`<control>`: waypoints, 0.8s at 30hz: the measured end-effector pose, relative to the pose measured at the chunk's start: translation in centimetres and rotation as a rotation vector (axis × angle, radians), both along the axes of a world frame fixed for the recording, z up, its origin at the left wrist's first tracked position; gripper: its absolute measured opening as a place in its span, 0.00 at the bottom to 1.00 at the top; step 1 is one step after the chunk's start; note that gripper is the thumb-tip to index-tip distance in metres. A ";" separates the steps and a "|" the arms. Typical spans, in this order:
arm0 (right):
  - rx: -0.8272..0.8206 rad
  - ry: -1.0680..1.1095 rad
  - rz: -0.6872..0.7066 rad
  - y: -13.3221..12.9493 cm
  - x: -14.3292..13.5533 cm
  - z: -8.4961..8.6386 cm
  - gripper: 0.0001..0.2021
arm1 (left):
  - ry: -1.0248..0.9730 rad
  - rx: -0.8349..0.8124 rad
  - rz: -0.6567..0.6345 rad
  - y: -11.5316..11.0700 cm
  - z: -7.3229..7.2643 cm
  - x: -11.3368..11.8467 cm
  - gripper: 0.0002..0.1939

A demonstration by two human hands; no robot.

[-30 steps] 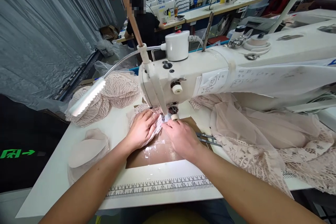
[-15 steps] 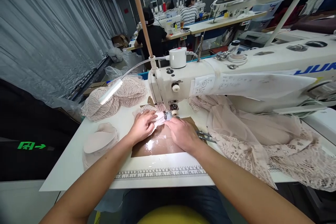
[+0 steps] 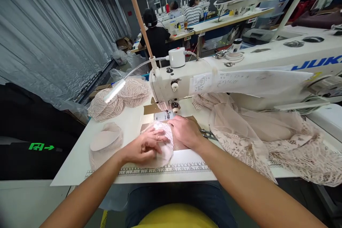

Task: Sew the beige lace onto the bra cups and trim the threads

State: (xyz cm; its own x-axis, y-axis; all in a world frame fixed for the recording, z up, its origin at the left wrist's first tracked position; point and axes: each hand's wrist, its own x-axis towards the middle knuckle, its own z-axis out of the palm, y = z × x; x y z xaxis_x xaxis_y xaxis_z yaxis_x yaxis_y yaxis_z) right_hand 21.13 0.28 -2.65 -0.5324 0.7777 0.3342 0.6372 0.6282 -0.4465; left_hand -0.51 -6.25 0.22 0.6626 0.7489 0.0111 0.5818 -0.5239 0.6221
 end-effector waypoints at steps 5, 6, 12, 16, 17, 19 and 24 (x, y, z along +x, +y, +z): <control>-0.002 0.042 0.013 0.0 0.0 -0.1 0.17 | -0.051 0.131 0.280 -1.0 -0.3 0.3 0.15; 0.002 0.045 0.023 0.0 0.1 -0.1 0.17 | -0.010 0.154 0.290 -0.7 -0.5 0.5 0.16; 0.047 -0.108 0.118 0.3 0.2 0.1 0.20 | 0.144 0.229 0.064 1.9 -0.7 2.1 0.18; 0.084 -0.314 0.039 0.3 0.2 -0.1 0.16 | 0.103 0.207 0.103 2.9 -0.6 2.2 0.17; 0.101 -0.334 0.029 0.3 0.2 -0.2 0.15 | 0.115 0.216 0.128 3.1 -0.7 2.0 0.18; 0.127 -0.351 0.012 0.2 0.0 -0.4 0.14 | 0.158 0.246 0.155 3.3 -0.7 1.8 0.20; 0.130 -0.381 -0.028 -0.1 -0.3 -0.3 0.13 | 0.221 0.286 0.125 4.2 -0.6 1.8 0.23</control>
State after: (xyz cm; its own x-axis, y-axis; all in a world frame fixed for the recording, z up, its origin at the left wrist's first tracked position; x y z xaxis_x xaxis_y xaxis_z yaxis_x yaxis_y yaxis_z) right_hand 20.79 0.22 -2.98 -0.6163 0.7579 0.2138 0.7594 0.6439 -0.0932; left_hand 1.28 -2.04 -0.40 0.5765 0.8111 0.0987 0.7556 -0.5752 0.3134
